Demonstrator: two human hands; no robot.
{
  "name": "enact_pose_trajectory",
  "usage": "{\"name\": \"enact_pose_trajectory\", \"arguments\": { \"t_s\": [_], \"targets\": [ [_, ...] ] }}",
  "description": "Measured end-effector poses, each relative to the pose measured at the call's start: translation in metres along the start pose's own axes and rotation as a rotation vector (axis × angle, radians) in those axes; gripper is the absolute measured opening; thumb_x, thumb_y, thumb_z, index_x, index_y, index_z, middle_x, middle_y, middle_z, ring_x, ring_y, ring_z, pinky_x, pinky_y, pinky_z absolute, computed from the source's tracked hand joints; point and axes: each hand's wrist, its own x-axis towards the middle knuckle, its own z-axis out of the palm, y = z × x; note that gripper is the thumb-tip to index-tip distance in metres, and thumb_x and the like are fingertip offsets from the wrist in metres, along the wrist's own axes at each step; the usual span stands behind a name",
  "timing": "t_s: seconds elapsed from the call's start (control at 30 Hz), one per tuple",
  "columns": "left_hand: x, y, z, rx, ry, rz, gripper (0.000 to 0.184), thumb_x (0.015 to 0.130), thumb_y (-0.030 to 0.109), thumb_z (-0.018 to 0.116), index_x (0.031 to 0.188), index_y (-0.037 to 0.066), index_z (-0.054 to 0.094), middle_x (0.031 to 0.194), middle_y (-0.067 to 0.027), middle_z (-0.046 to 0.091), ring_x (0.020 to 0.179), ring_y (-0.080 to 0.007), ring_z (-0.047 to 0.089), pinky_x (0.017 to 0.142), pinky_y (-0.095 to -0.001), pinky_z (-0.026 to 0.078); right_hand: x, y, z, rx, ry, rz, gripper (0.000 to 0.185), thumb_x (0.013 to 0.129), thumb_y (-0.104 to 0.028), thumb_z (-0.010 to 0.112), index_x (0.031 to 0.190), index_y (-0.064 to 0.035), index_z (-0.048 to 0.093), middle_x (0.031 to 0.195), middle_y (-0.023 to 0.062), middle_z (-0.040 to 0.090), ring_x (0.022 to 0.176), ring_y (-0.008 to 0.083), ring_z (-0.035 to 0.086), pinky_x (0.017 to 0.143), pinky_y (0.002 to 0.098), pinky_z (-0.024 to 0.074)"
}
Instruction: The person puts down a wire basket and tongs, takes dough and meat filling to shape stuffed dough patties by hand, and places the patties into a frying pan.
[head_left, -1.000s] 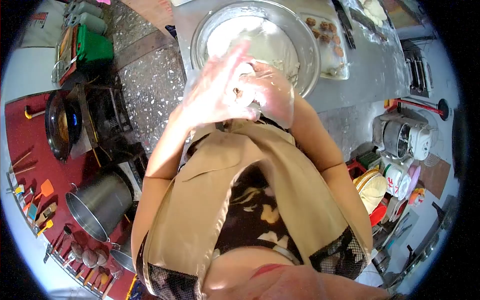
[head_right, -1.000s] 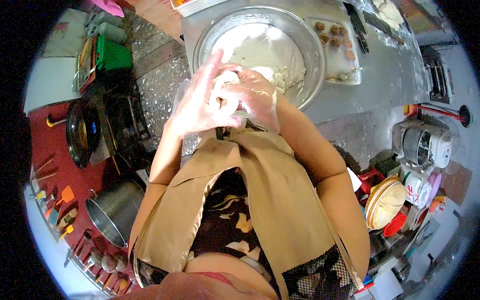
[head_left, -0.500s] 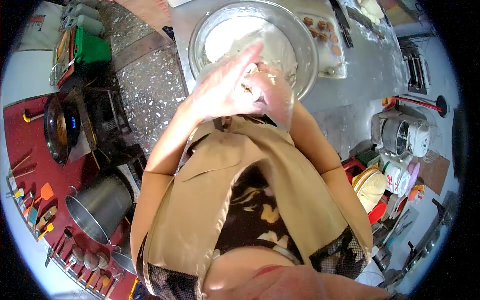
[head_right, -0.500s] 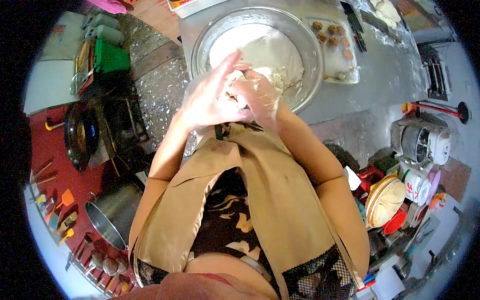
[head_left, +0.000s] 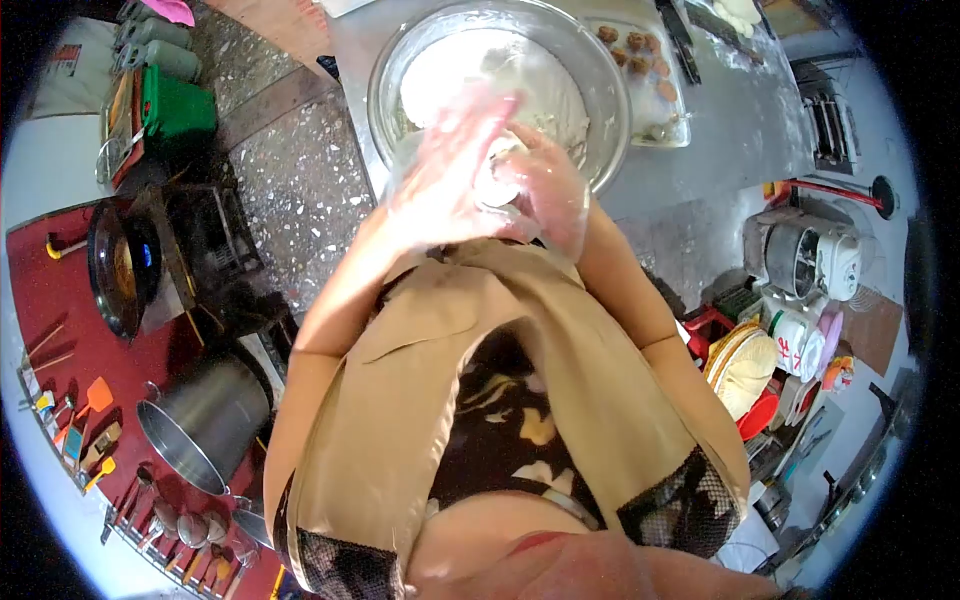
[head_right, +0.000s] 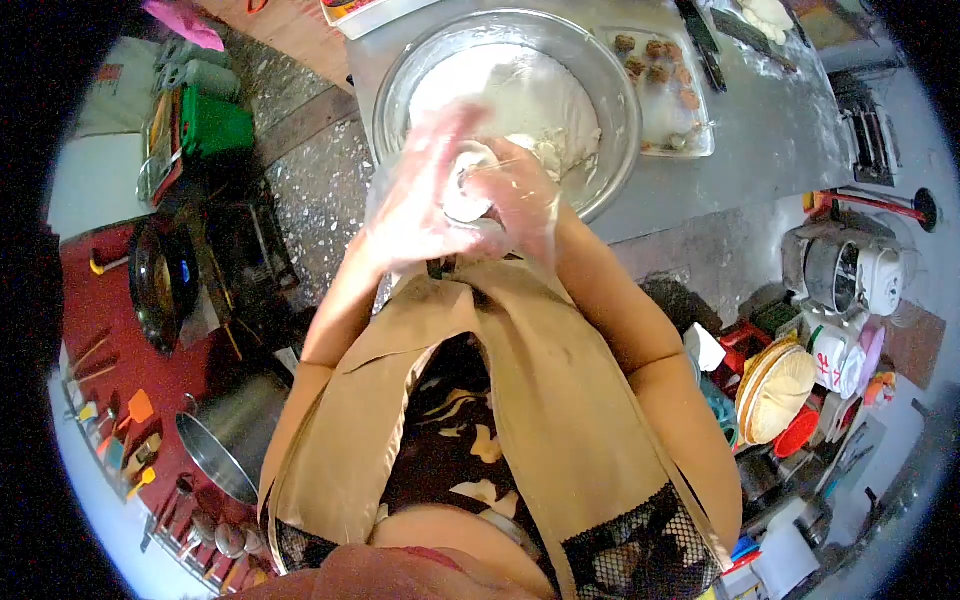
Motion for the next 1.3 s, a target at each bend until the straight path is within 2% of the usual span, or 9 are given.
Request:
{"name": "enact_pose_trajectory", "arguments": {
  "t_s": [0.07,0.2,0.27,0.47,0.53,0.73,0.8,1.1,1.3],
  "targets": [
    [0.001,-0.01,0.008,-0.28,-0.254,0.039,0.094,0.062,0.026,0.081,0.138,0.0,0.032,0.123,-0.0182,0.056,0.117,-0.0382,0.05,0.101,-0.046,0.038,0.008,0.01,-0.012,0.042,-0.056,-0.01,0.042,0.079,-0.018,0.058,0.115,0.0034,0.053,0.107,0.0114,0.059,0.1,0.0207,0.057,0.087,0.0335,0.0465],
    [-0.028,-0.01,0.046,-0.452,0.233,-0.19,0.072,0.07,0.005,0.079,0.13,0.0,0.039,0.108,-0.0155,0.061,0.101,-0.0243,0.06,0.087,-0.0361,0.048,0.002,0.007,-0.001,0.207,-0.018,-0.336,0.045,0.088,-0.027,0.057,0.121,0.003,0.048,0.114,0.0131,0.057,0.107,0.0252,0.054,0.091,0.0375,0.0454],
    [-0.023,0.005,0.067,-0.574,0.406,-0.269,0.073,0.071,0.001,0.077,0.131,0.001,0.037,0.104,-0.014,0.061,0.099,-0.0219,0.059,0.087,-0.0344,0.047,0.013,0.02,-0.006,1.25,-0.333,-0.013,0.053,0.092,-0.037,0.049,0.126,0.0032,0.045,0.115,0.0144,0.056,0.11,0.0271,0.054,0.096,0.04,0.0424],
    [-0.002,0.009,0.016,-0.034,0.296,-0.027,0.093,0.061,0.031,0.085,0.136,0.004,0.036,0.124,-0.0131,0.056,0.12,-0.0325,0.047,0.106,-0.0458,0.029,-0.006,-0.015,0.005,1.018,-0.023,0.193,0.064,0.088,-0.054,0.046,0.124,-0.0013,0.05,0.12,0.0147,0.056,0.11,0.0287,0.054,0.097,0.0409,0.0426],
    [-0.006,-0.015,0.015,-0.259,-0.168,0.015,0.102,0.056,0.036,0.086,0.137,0.004,0.035,0.133,-0.0126,0.05,0.121,-0.0319,0.047,0.104,-0.0454,0.032,-0.002,-0.015,-0.001,0.857,-0.016,0.2,0.068,0.088,-0.058,0.044,0.128,-0.003,0.047,0.122,0.0157,0.054,0.11,0.0313,0.054,0.094,0.0434,0.0448],
    [-0.017,-0.007,0.053,-0.74,0.214,-0.231,0.083,0.064,0.022,0.085,0.132,0.001,0.042,0.126,-0.0169,0.052,0.117,-0.0284,0.05,0.1,-0.0401,0.038,0.023,0.024,-0.005,1.25,-0.368,-0.101,0.067,0.092,-0.054,0.037,0.134,-0.0015,0.04,0.127,0.019,0.05,0.113,0.0336,0.051,0.095,0.0459,0.043],
    [-0.013,-0.001,0.069,-0.384,0.508,-0.157,0.09,0.063,0.004,0.082,0.137,0.001,0.031,0.11,-0.0126,0.055,0.1,-0.022,0.057,0.088,-0.0362,0.046,0.028,0.032,0.005,1.363,-0.211,-0.155,0.064,0.093,-0.049,0.032,0.134,0.0007,0.039,0.129,0.0202,0.048,0.116,0.0327,0.049,0.098,0.0453,0.0402],
    [0.005,0.021,0.051,-0.566,0.515,-0.257,0.063,0.086,0.0,0.052,0.141,-0.006,0.021,0.13,-0.0242,0.046,0.12,-0.0298,0.048,0.102,-0.0383,0.037,0.025,0.011,0.024,0.855,0.091,-0.392,0.044,0.096,-0.029,0.034,0.124,0.002,0.049,0.122,0.0144,0.054,0.116,0.0254,0.05,0.1,0.0384,0.0388],
    [0.021,0.023,0.021,-0.196,0.255,-0.167,0.078,0.077,0.023,0.073,0.139,-0.003,0.032,0.128,-0.0224,0.048,0.117,-0.0302,0.05,0.098,-0.0379,0.042,0.039,0.005,0.004,1.235,-0.062,-0.236,0.039,0.093,-0.025,0.041,0.123,-0.0006,0.049,0.126,0.0147,0.052,0.119,0.0277,0.048,0.102,0.0427,0.037]
  ]
}}
